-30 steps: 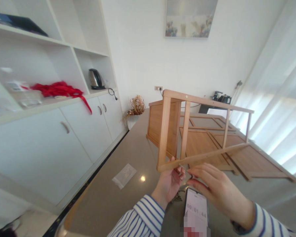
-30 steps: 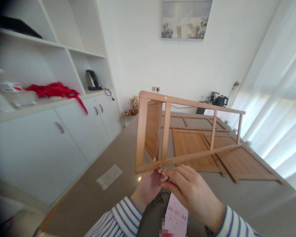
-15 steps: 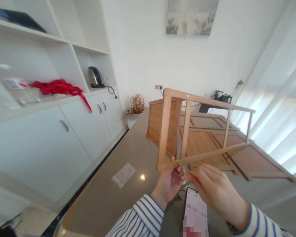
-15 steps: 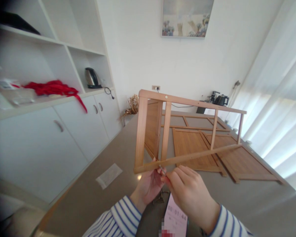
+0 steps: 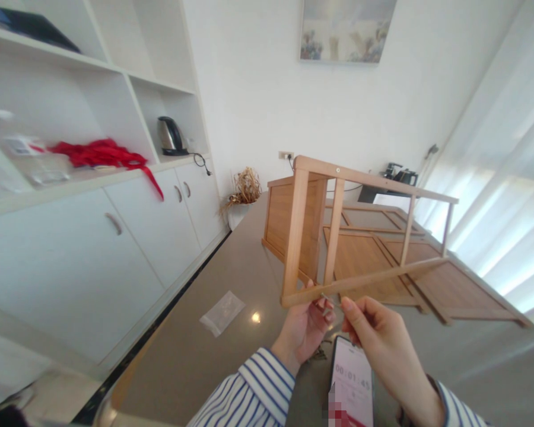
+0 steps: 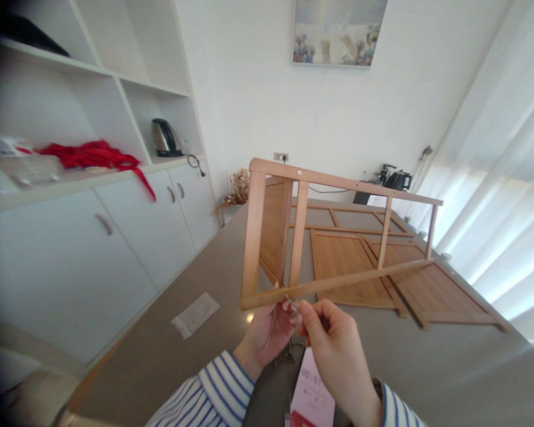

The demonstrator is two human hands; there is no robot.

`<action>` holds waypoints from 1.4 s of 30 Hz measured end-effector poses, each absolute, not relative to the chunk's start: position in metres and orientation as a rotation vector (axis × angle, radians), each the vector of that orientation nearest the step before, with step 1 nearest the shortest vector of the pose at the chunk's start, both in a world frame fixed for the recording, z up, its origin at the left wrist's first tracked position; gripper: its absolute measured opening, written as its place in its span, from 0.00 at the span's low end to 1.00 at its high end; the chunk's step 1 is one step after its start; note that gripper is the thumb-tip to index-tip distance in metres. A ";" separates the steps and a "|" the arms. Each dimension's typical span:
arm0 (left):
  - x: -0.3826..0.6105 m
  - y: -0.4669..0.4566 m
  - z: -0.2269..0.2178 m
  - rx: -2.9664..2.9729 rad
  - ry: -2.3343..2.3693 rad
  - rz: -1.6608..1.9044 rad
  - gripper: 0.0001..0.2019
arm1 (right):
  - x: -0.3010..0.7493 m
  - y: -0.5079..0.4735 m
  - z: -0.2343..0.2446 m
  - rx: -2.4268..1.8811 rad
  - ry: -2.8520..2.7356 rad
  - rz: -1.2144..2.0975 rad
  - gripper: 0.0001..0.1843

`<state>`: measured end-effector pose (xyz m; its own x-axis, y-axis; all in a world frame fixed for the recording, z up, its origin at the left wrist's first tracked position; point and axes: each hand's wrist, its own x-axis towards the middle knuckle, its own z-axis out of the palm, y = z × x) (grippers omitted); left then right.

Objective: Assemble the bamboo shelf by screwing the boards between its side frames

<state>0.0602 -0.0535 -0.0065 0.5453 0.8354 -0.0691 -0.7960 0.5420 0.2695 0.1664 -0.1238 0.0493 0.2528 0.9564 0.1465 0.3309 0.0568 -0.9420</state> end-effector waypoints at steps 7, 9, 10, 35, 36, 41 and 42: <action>0.061 -0.053 -0.008 0.237 0.244 0.987 0.12 | 0.162 -0.125 0.047 -1.334 -1.105 0.966 0.24; 0.061 -0.053 -0.007 0.249 0.249 0.997 0.12 | 0.166 -0.123 0.047 -1.360 -1.210 0.908 0.24; 0.061 -0.053 -0.006 0.254 0.251 1.003 0.12 | 0.169 -0.123 0.047 -1.373 -1.272 0.851 0.23; 0.060 -0.054 -0.007 0.254 0.232 1.000 0.13 | 0.198 -0.129 0.099 -1.006 -2.599 -1.009 0.12; 0.060 -0.054 -0.007 0.248 0.226 0.998 0.14 | 0.196 -0.130 0.098 -1.003 -2.606 -1.021 0.12; 0.060 -0.055 -0.006 0.240 0.244 0.990 0.14 | 0.194 -0.129 0.099 -1.024 -2.614 -1.050 0.11; 0.060 -0.055 -0.005 0.243 0.254 0.992 0.13 | 0.194 -0.129 0.100 -1.032 -2.615 -1.058 0.11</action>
